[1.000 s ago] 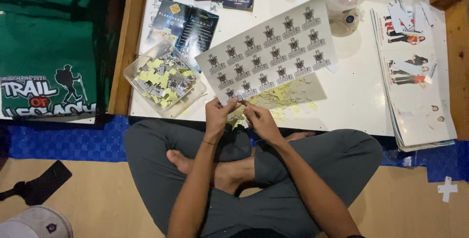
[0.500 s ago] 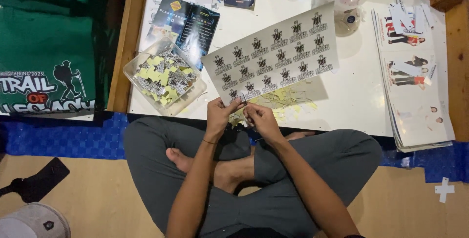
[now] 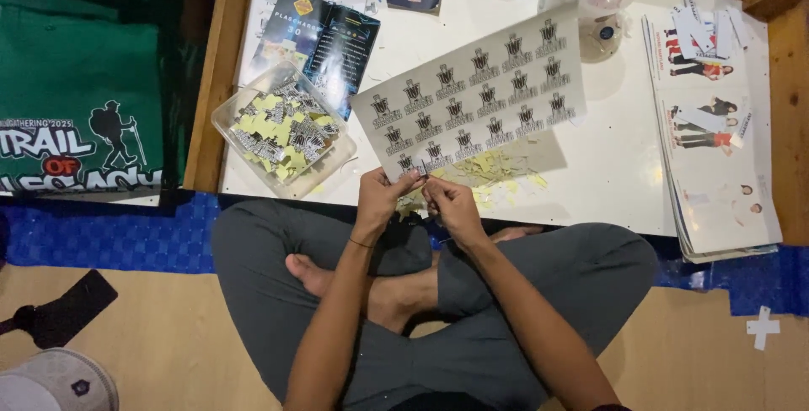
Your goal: The person sits cross-legged on the floor and peels small stickers from a sheet. They remove the backing paper from each sticker and place the peeled stickers into a clear plastic container.
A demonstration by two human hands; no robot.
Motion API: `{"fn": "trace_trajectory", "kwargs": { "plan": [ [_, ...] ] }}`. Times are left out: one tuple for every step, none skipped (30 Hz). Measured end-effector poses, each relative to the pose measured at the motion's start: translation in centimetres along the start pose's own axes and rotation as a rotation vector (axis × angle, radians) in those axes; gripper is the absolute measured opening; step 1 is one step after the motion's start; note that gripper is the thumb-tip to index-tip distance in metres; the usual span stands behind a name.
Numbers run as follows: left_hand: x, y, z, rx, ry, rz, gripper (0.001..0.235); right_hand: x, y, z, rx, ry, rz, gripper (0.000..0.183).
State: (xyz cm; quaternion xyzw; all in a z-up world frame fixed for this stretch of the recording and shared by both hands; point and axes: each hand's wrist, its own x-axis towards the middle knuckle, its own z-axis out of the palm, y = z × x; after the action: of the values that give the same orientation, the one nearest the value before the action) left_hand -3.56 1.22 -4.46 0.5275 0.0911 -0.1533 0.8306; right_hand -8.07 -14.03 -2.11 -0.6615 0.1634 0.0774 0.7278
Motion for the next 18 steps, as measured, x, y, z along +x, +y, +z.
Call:
{"fn": "trace_trajectory", "kwargs": {
  "plan": [
    [0.3,-0.2,-0.2,-0.001,0.000,0.003,0.035,0.1,-0.3,0.0,-0.001,-0.001,-0.002,0.038],
    [0.4,-0.5,-0.5,0.035,-0.015,-0.004,0.033,0.0,-0.5,0.0,-0.019,-0.012,-0.004,0.040],
    [0.5,-0.8,-0.7,0.071,-0.031,-0.010,0.032,-0.1,-0.7,-0.1,-0.037,-0.023,-0.006,0.042],
    [0.3,-0.5,-0.6,0.070,-0.031,-0.011,0.032,-0.3,-1.0,0.1,-0.038,-0.023,-0.005,0.042],
    [0.1,-0.1,-0.5,0.080,-0.039,-0.031,0.031,-0.5,-1.4,0.3,-0.031,-0.016,-0.020,0.042],
    [0.1,0.3,-0.4,0.089,-0.049,-0.050,0.031,-0.6,-1.8,0.5,-0.023,-0.009,-0.036,0.042],
    [0.1,0.3,-0.3,0.089,-0.049,-0.049,0.031,-0.7,-2.1,0.6,-0.023,-0.009,-0.037,0.042],
    [0.0,0.2,-0.2,0.085,-0.050,-0.050,0.031,-0.9,-2.4,0.8,-0.020,-0.002,-0.049,0.041],
    [-0.1,0.2,-0.2,0.081,-0.050,-0.051,0.031,-1.0,-2.8,0.9,-0.017,0.005,-0.061,0.040],
    [-0.1,0.1,-0.2,0.082,-0.051,-0.051,0.031,-1.0,-2.4,0.9,-0.017,0.006,-0.061,0.040],
    [-0.2,0.1,-0.2,0.080,-0.056,-0.051,0.031,-1.0,-2.1,0.9,0.005,0.017,-0.067,0.042],
    [-0.2,0.1,-0.2,0.079,-0.059,-0.050,0.031,-0.9,-1.8,0.9,0.027,0.025,-0.073,0.043],
    [-0.3,0.3,-0.1,0.079,-0.059,-0.048,0.031,-0.9,-2.0,0.9,0.027,0.024,-0.074,0.043],
    [-0.5,0.6,0.0,0.093,-0.072,-0.040,0.031,-0.9,-2.1,0.9,0.034,0.023,-0.074,0.043],
    [-0.6,0.8,0.1,0.107,-0.085,-0.032,0.031,-0.9,-2.2,0.9,0.041,0.022,-0.073,0.042],
    [-0.6,0.6,-0.1,0.107,-0.085,-0.034,0.031,-1.0,-2.7,1.1,0.041,0.022,-0.072,0.042],
    [-0.6,0.4,-0.3,0.154,-0.100,0.002,0.030,-1.2,-3.1,1.3,0.015,0.031,-0.076,0.042],
    [-0.5,0.3,-0.4,0.201,-0.116,0.040,0.029,-1.2,-3.6,1.5,-0.011,0.039,-0.083,0.042]
  ]
}}
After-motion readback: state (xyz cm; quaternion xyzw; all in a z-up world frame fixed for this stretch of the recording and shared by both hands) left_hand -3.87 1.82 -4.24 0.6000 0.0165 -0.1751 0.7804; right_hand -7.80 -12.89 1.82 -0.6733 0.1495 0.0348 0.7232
